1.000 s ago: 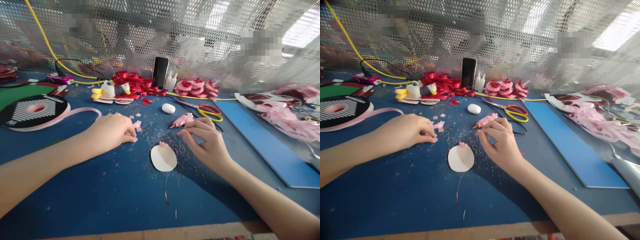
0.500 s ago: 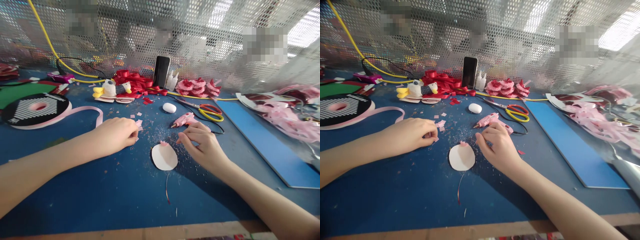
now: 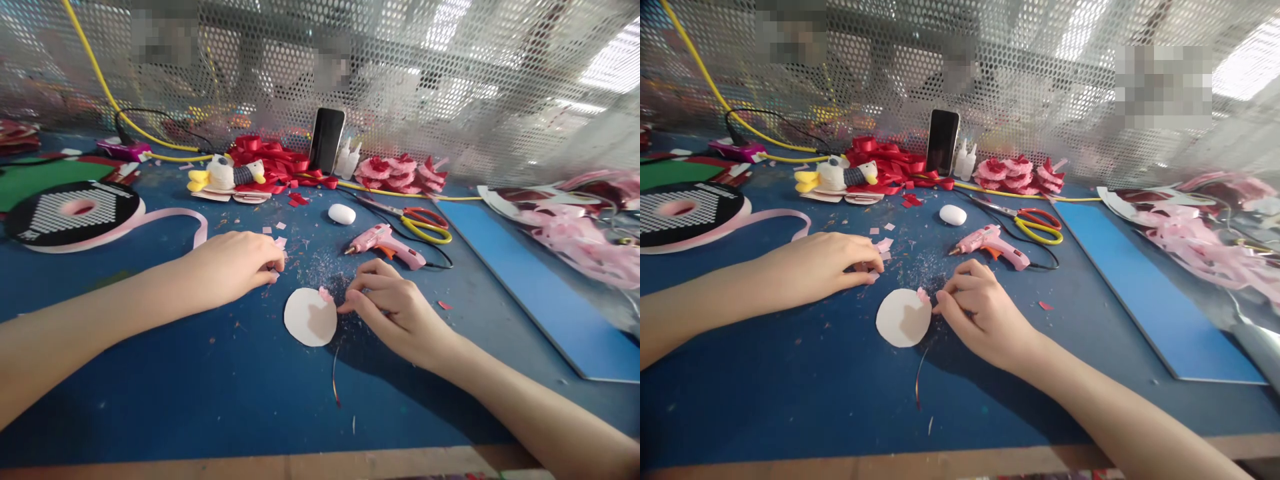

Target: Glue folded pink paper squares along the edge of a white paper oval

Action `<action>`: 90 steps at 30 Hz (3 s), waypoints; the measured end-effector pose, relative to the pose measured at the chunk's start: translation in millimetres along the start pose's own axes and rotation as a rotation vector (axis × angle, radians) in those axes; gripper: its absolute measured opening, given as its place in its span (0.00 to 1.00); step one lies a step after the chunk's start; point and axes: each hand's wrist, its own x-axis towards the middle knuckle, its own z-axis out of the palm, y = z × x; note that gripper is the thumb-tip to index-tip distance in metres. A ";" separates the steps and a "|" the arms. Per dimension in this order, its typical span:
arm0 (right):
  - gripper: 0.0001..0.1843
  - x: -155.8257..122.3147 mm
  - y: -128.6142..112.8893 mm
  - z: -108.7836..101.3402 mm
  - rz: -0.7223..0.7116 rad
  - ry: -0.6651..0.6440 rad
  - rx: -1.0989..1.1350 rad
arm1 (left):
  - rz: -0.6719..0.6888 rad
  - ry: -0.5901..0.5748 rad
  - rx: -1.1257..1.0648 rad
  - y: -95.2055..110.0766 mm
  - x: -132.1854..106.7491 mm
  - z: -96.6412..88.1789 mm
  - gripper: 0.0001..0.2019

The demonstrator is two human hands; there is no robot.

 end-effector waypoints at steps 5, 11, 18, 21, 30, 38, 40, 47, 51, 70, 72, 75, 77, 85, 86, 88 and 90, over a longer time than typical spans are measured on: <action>0.13 2.1 1.1 -4.5 -0.020 -0.005 -0.007 | 0.051 -0.032 -0.063 -6.8 2.6 2.0 0.07; 0.11 -0.8 -0.7 -15.3 -0.331 -0.288 -0.017 | 0.110 -0.004 -0.083 -12.8 1.7 7.3 0.07; 0.07 0.8 -9.2 -8.0 -0.310 -0.401 0.055 | 0.068 -0.044 -0.067 -7.6 3.5 4.0 0.07; 0.06 1.2 -11.7 -25.0 -0.258 -0.528 0.129 | 0.065 -0.070 -0.062 -6.3 4.1 2.5 0.07; 0.28 -24.7 -20.0 -68.0 -0.066 -0.644 0.618 | 0.086 -0.107 -0.086 -7.1 1.7 2.5 0.07; 0.30 -22.2 -21.9 -21.2 -0.321 -0.462 0.540 | 0.175 -0.138 -0.069 -11.4 -2.7 1.6 0.08; 0.33 -24.5 -17.5 -26.8 -0.187 -0.387 0.615 | 0.199 -0.145 -0.015 -9.8 -2.8 -0.6 0.09; 0.31 -32.0 -12.0 -18.2 -0.147 -0.511 0.805 | 0.234 -0.093 0.107 -11.5 -2.8 -1.0 0.10; 0.36 -38.0 -7.4 -17.1 0.011 -0.353 0.913 | 0.279 -0.101 0.056 -15.6 -1.6 -5.3 0.10; 0.24 -32.0 -24.4 -20.4 -0.045 -0.306 0.499 | 0.329 -0.128 -0.231 -34.9 10.4 -4.2 0.08; 0.12 -23.9 -24.7 -18.7 -0.167 -0.226 0.142 | 0.345 -0.122 -0.251 -38.5 12.4 -0.2 0.07; 0.09 -14.6 -24.5 -11.3 -0.456 -0.160 -0.421 | 0.328 -0.119 -0.274 -40.8 13.5 3.2 0.07; 0.07 -9.8 -24.4 -7.2 -0.600 -0.130 -0.634 | 0.323 -0.125 -0.286 -40.4 13.2 3.1 0.07; 0.09 -1.8 -16.4 -7.7 -0.755 -0.121 -0.681 | 0.370 -0.157 -0.269 -38.9 12.9 3.1 0.08; 0.09 -3.9 -14.4 -7.9 -0.769 -0.118 -0.656 | 0.376 -0.157 -0.258 -39.0 12.7 3.4 0.08; 0.10 -9.9 -11.5 -7.8 -0.804 -0.091 -0.594 | 0.379 -0.160 -0.245 -38.8 11.8 2.8 0.09; 0.10 -16.4 -10.7 -7.3 -0.867 -0.058 -0.530 | 0.359 -0.163 -0.245 -36.6 10.1 0.4 0.10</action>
